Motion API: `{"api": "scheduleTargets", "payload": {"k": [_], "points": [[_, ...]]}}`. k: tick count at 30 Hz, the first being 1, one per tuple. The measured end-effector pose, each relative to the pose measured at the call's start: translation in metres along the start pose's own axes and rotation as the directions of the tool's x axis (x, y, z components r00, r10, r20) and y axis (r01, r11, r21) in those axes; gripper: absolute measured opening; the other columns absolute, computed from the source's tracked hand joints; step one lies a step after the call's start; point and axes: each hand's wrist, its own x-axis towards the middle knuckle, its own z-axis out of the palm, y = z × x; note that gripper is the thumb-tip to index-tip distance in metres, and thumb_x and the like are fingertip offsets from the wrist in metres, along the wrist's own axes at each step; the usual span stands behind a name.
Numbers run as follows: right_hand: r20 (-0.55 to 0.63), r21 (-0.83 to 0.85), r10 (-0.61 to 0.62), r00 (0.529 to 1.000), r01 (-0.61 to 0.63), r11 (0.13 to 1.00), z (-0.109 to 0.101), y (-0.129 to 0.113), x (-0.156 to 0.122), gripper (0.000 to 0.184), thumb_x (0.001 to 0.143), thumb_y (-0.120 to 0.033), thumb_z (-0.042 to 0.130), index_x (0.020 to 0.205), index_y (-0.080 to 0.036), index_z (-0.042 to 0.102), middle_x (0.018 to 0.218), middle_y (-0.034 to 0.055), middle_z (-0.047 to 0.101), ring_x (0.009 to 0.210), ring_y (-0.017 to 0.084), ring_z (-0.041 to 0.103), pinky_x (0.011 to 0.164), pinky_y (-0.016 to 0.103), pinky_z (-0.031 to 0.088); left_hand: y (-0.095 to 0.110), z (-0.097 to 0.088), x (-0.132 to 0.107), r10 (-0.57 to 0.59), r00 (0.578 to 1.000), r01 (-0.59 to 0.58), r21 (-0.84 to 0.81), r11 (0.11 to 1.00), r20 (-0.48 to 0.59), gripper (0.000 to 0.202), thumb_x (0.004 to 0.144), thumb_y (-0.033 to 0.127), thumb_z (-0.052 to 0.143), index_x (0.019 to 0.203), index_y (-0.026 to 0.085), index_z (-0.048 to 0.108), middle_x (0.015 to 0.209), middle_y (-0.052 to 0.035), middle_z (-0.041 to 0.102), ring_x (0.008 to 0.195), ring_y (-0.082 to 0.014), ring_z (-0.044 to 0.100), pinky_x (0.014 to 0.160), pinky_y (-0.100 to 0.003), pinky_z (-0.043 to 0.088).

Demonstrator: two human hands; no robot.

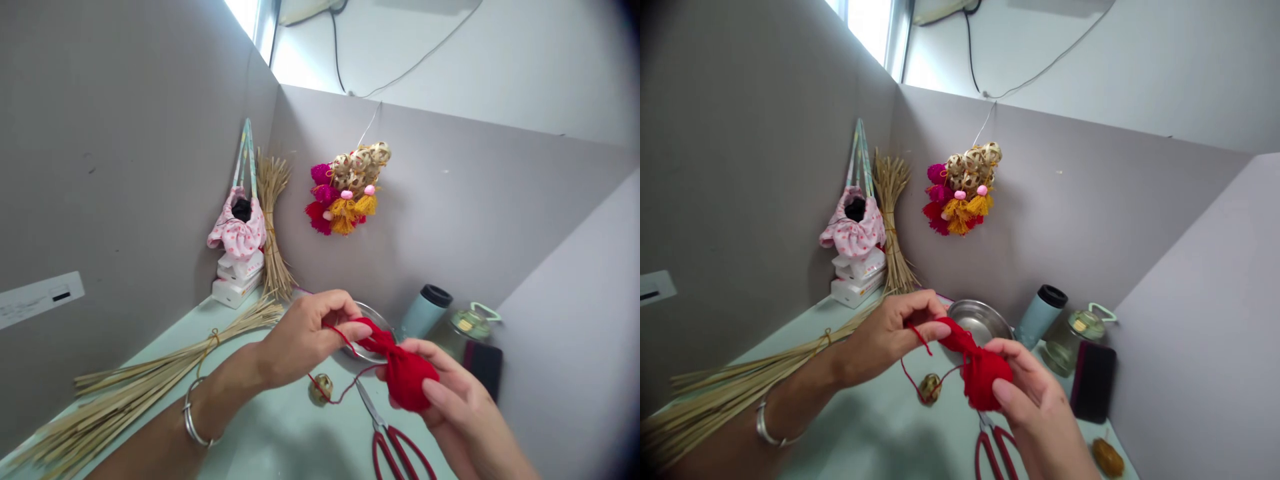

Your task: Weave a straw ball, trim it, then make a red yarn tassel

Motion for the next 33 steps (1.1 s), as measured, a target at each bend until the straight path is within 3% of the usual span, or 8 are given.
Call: {"api": "scheduleTargets", "payload": {"k": [5, 12, 18, 21, 28, 33], "points": [[0.024, 0.124, -0.033, 0.999, 0.030, 0.992, -0.008, 0.004, 0.001, 0.047, 0.055, -0.042, 0.091, 0.096, -0.028, 0.071, 0.107, 0.0050, 0.073, 0.092, 0.023, 0.065, 0.077, 0.031, 0.052, 0.007, -0.012, 0.000, 0.005, 1.000, -0.005, -0.018, 1.000, -0.019, 0.019, 0.087, 0.035, 0.063, 0.079, 0.017, 0.060, 0.072, 0.0012, 0.061, 0.064, -0.0102, 0.051, 0.060, -0.022, 0.039], [0.101, 0.147, -0.028, 0.995, 0.013, 0.989, -0.013, 0.003, -0.003, 0.038, 0.064, -0.037, 0.085, 0.097, -0.030, 0.068, 0.102, 0.0032, 0.073, 0.079, 0.020, 0.065, 0.074, 0.031, 0.055, 0.006, -0.027, -0.001, 0.069, 0.997, -0.067, 0.043, 0.997, -0.042, 0.022, 0.089, 0.036, 0.061, 0.077, 0.018, 0.059, 0.066, 0.0022, 0.061, 0.061, -0.0098, 0.055, 0.057, -0.020, 0.039], [-0.085, 0.289, -0.083, 0.993, 0.104, 0.952, -0.023, 0.009, 0.009, 0.027, 0.077, -0.037, 0.076, 0.102, -0.028, 0.070, 0.107, 0.0021, 0.073, 0.100, 0.020, 0.067, 0.088, 0.031, 0.058, 0.006, -0.038, -0.001, 0.055, 0.998, -0.058, 0.114, 0.992, 0.021, 0.023, 0.090, 0.037, 0.061, 0.079, 0.016, 0.060, 0.067, 0.0027, 0.061, 0.060, -0.0089, 0.052, 0.056, -0.020, 0.038], [-0.154, 0.373, -0.059, 0.986, 0.114, 0.921, -0.027, 0.007, 0.013, 0.021, 0.083, -0.041, 0.070, 0.099, -0.027, 0.072, 0.105, 0.0016, 0.073, 0.097, 0.019, 0.068, 0.084, 0.031, 0.061, 0.007, -0.047, -0.002, 0.069, 0.997, -0.071, 0.092, 0.993, 0.033, 0.024, 0.090, 0.037, 0.061, 0.078, 0.016, 0.060, 0.066, 0.0028, 0.057, 0.061, -0.0087, 0.048, 0.056, -0.021, 0.037], [-0.358, 0.421, -0.045, 0.933, 0.204, 0.884, -0.034, -0.006, 0.016, 0.021, 0.078, -0.027, 0.074, 0.099, -0.023, 0.070, 0.101, -0.0008, 0.071, 0.086, 0.015, 0.069, 0.078, 0.027, 0.064, 0.008, -0.076, -0.009, 0.245, 0.951, -0.282, -0.202, 0.938, -0.189, 0.031, 0.083, 0.042, 0.069, 0.070, 0.017, 0.057, 0.063, 0.0044, 0.039, 0.050, -0.0063, 0.027, 0.044, -0.021, 0.023], [-0.341, 0.423, 0.003, 0.940, 0.151, 0.893, -0.037, -0.003, 0.014, 0.026, 0.079, -0.026, 0.071, 0.104, -0.023, 0.070, 0.106, 0.0007, 0.068, 0.089, 0.015, 0.069, 0.080, 0.027, 0.063, 0.011, -0.085, -0.012, 0.247, 0.913, -0.377, -0.443, 0.813, -0.324, 0.031, 0.075, 0.039, 0.079, 0.069, 0.018, 0.057, 0.059, 0.0063, 0.031, 0.050, -0.0063, 0.023, 0.043, -0.018, 0.027]]}}
